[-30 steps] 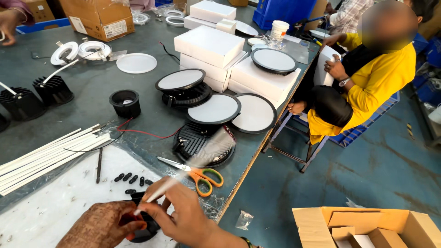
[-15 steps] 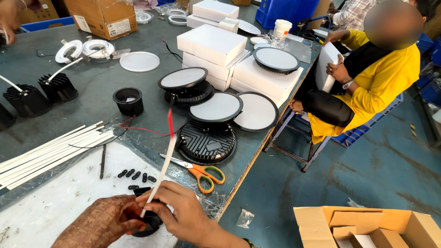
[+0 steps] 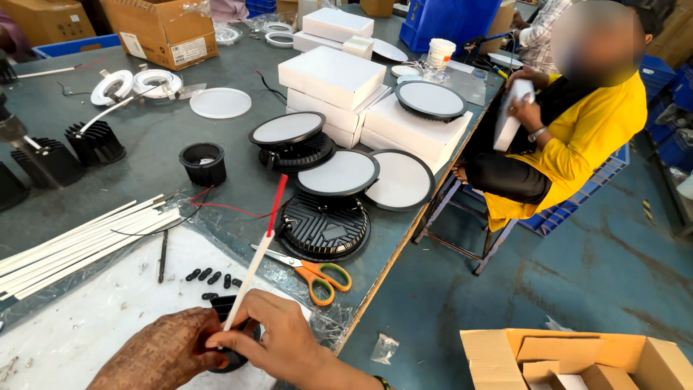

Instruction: The person assembles LED light fixtures at a workbench. They use a green electric screwdriver to drive screws securing white plastic rods into black finned heat-sink housings, route red and black wires, press LED modules into the housings, and stack finished round light panels beside white boxes.

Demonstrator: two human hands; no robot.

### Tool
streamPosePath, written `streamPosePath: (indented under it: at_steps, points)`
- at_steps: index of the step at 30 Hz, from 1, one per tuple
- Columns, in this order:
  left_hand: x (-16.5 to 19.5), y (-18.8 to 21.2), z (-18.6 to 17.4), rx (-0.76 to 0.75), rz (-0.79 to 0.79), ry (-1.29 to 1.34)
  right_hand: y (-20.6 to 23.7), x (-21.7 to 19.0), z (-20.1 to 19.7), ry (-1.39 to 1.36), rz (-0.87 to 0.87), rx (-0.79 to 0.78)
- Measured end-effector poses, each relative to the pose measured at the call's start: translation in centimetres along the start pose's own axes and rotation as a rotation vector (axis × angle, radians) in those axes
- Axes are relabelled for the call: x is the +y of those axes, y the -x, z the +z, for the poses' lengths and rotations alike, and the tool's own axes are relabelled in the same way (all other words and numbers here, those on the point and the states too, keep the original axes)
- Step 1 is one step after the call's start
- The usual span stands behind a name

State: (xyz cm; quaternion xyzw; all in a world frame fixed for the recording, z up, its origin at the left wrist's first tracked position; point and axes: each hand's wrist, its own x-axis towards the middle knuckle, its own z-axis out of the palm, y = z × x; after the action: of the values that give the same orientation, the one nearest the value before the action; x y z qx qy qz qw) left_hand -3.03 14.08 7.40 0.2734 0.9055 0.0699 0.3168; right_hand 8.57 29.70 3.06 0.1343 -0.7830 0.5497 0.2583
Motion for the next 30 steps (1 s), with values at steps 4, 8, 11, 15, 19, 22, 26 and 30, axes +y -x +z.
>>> streamPosePath:
  at_steps: [4, 8, 11, 15, 19, 22, 26, 30]
  points:
    - [0.0, 0.6, 0.0, 0.034, 0.009, 0.002, 0.2, 0.2, 0.5, 0.023, -0.014, 0.012]
    - [-0.7, 2.4, 0.3, 0.151, 0.165, 0.163, -0.2, 0.2, 1.0, 0.048, -0.077, -0.010]
    - [-0.8, 3.2, 0.2, 0.185, 0.259, 0.110, -0.5, 0.1, 1.3, 0.073, -0.087, -0.050]
    - [-1.1, 4.8, -0.1, 0.246, 0.237, 0.121, -0.6, 0.2, 1.8, -0.020, 0.108, -0.085]
    - [-1.4, 7.1, -1.2, 0.354, 0.208, 0.168, -0.4, 0.2, 2.2, -0.036, 0.094, -0.082]
    - [-0.9, 8.8, -2.3, 0.532, 0.347, 0.367, -0.4, 0.0, 2.4, 0.001, 0.150, -0.081]
    - [0.5, 11.0, -3.7, 0.781, 0.680, 0.676, -0.9, -0.5, 3.0, 0.027, 0.112, -0.095]
    - [2.1, 11.7, -5.6, 0.887, 0.742, 0.781, -1.1, -0.9, 3.6, 0.059, 0.077, -0.108]
